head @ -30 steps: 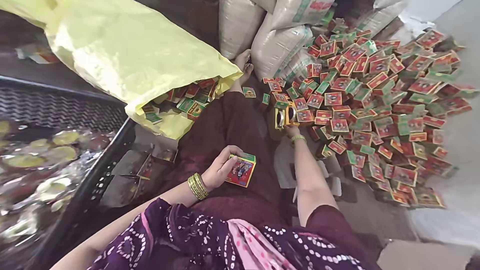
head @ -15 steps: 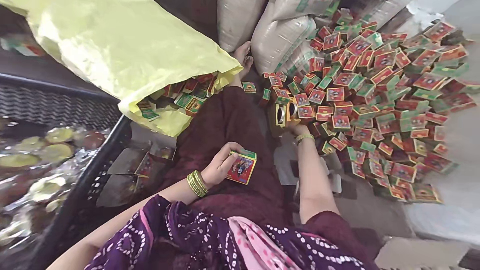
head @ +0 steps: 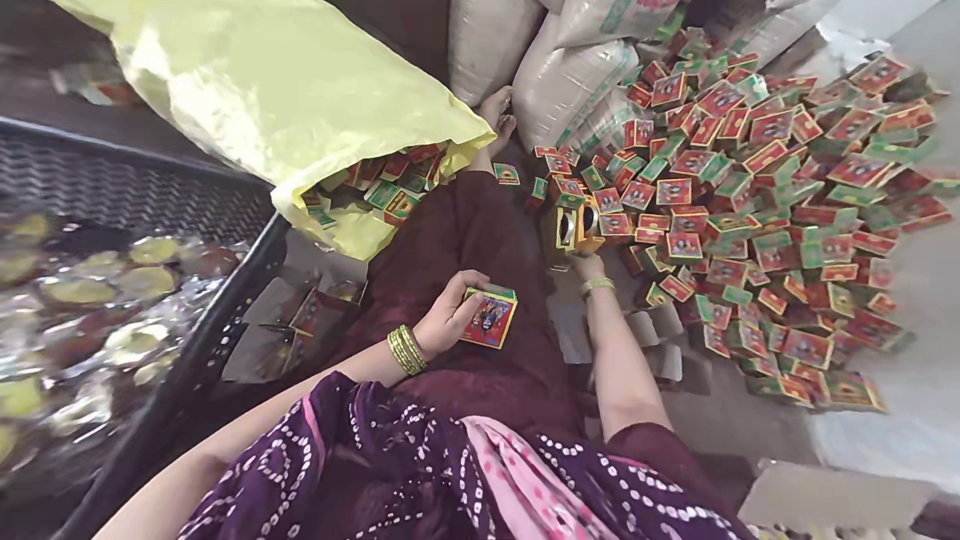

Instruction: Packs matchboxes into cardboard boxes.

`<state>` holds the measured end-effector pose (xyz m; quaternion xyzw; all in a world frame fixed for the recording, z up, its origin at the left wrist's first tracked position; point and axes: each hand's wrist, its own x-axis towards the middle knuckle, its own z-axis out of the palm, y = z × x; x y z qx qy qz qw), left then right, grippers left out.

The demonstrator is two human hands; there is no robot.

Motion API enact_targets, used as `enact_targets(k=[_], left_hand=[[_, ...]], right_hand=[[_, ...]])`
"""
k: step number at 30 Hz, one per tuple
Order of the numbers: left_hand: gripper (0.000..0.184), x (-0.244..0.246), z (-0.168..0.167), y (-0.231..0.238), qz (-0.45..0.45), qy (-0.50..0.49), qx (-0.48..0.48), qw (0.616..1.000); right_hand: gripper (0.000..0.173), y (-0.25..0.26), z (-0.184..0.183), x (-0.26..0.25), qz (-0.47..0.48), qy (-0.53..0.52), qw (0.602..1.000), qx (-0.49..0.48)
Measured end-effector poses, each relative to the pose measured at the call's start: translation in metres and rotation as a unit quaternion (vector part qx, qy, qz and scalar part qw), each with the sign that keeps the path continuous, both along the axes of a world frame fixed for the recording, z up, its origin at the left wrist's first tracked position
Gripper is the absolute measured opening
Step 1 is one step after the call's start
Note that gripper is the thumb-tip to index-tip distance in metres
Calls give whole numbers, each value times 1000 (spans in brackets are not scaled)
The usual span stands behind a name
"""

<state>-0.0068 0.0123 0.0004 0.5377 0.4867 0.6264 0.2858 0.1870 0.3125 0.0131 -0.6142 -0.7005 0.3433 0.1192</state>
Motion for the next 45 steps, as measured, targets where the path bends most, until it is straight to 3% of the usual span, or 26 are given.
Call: enact_targets(k=[4, 8, 12, 22, 25, 26, 28, 31, 33, 36, 38, 40, 42, 43, 45], left_hand=[[32, 1, -2, 1, 29, -20, -37, 999], [34, 4, -3, 2, 31, -8, -41, 999], [45, 4, -5, -2, 35, 12, -22, 999], [61, 12, 5, -10, 36, -15, -55, 998], [71, 12, 2, -11, 30, 43, -14, 999], [72, 13, 1, -11, 21, 57, 5, 998], [75, 12, 0, -11, 9, 60, 32, 998], [71, 9, -2, -10, -3, 4, 23, 1000], [65, 9, -5, -9, -14, -46, -2, 999], [62, 9, -4, -5, -10, -98, -44, 994], [63, 9, -2, -5, 1, -106, -80, 991], [62, 10, 0, -5, 8, -100, -95, 990], [61, 11, 1, -4, 4, -92, -100, 991], [61, 10, 2, -3, 2, -86, -99, 991], [59, 8, 2, -2, 1, -78, -94, 993]], right_hand=[[25, -85, 47, -15, 78, 313, 944, -73], [16, -175, 83, -24, 171, 421, 880, -137], [14, -208, 77, -35, 170, 387, 893, -154], [20, -211, 62, -46, 80, 341, 924, -154], [62, -204, 63, -47, 56, 309, 939, -137], [67, -200, 62, -46, 56, 300, 945, -116], [57, -192, 62, -40, 129, 282, 949, -61], [55, -183, 73, -27, 353, 168, 919, -50], [55, -176, 81, -21, 392, 91, 915, -40], [51, -140, 116, -10, 263, 91, 960, -31], [45, -98, 146, 5, 94, 258, 960, 51], [42, -48, 168, 20, -45, 491, 863, 111], [49, -12, 179, 37, -108, 575, 799, 143], [50, -3, 176, 41, -123, 556, 807, 155], [49, 4, 154, 42, -127, 435, 878, 156]])
